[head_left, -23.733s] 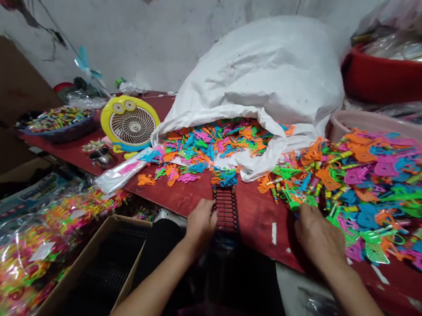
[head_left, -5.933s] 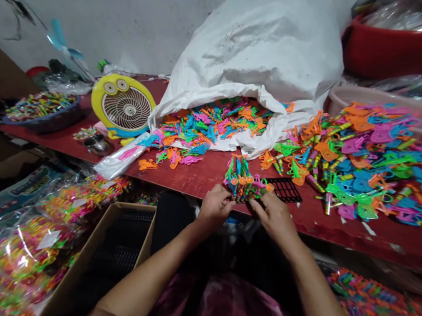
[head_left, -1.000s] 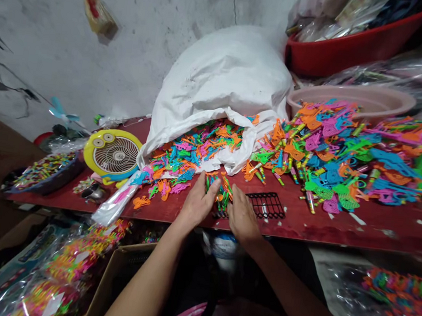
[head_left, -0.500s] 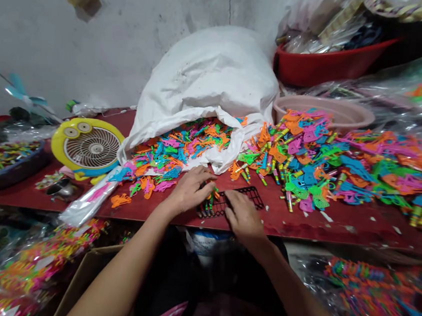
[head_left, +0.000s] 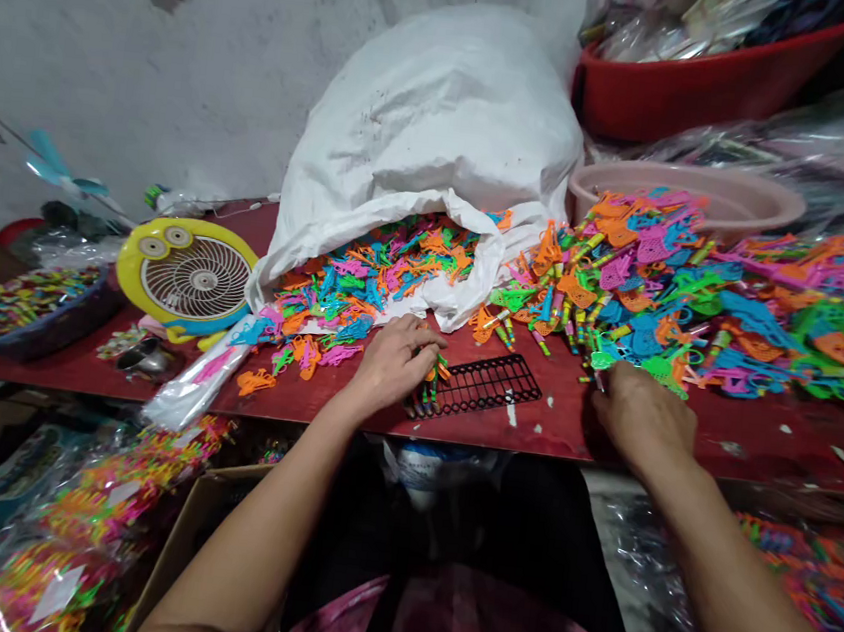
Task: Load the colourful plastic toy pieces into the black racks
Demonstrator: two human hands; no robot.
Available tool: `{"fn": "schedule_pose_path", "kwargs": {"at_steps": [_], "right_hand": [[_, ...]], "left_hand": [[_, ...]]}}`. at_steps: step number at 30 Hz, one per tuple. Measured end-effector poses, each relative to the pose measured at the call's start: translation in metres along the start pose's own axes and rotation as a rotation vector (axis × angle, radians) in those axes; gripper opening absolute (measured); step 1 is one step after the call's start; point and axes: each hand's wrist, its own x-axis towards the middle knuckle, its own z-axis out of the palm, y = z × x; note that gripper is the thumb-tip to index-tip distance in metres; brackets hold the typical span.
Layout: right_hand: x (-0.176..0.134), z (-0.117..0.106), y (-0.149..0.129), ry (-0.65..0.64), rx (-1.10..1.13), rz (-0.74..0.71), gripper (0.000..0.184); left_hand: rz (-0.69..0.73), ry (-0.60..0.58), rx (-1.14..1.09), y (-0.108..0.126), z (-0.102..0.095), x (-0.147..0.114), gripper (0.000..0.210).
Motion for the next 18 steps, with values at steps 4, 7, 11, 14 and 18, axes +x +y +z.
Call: {"fn": "schedule_pose_path", "kwargs": {"at_steps": [4,7,11,14,18], "right_hand": [[0.006,-0.002,0.021,0.009,0.112,-0.006,0.031],[0.011,0.009,0.041,0.080,0.308,-0.043,0.025],[0.005,0.021,0.045,0.061,0.845,-0.013,0.026],[-0.012,0.017,0.015,-0.075,1.293,-0.008,0.040],[-0.038,0.022,-0.048,-0.315,1.567,-0.098,0.046]], "left_hand": [[-0.006,-0.010,0.013,0.001,-0.001,0.001,0.027],[-0.010,-0.008,0.033,0.002,0.000,0.001,0.027],[-0.015,0.004,0.054,0.002,0.002,0.001,0.027],[-0.014,0.015,0.059,0.003,0.003,0.001,0.028],[-0.023,0.022,0.062,0.004,0.003,0.000,0.028]]}}
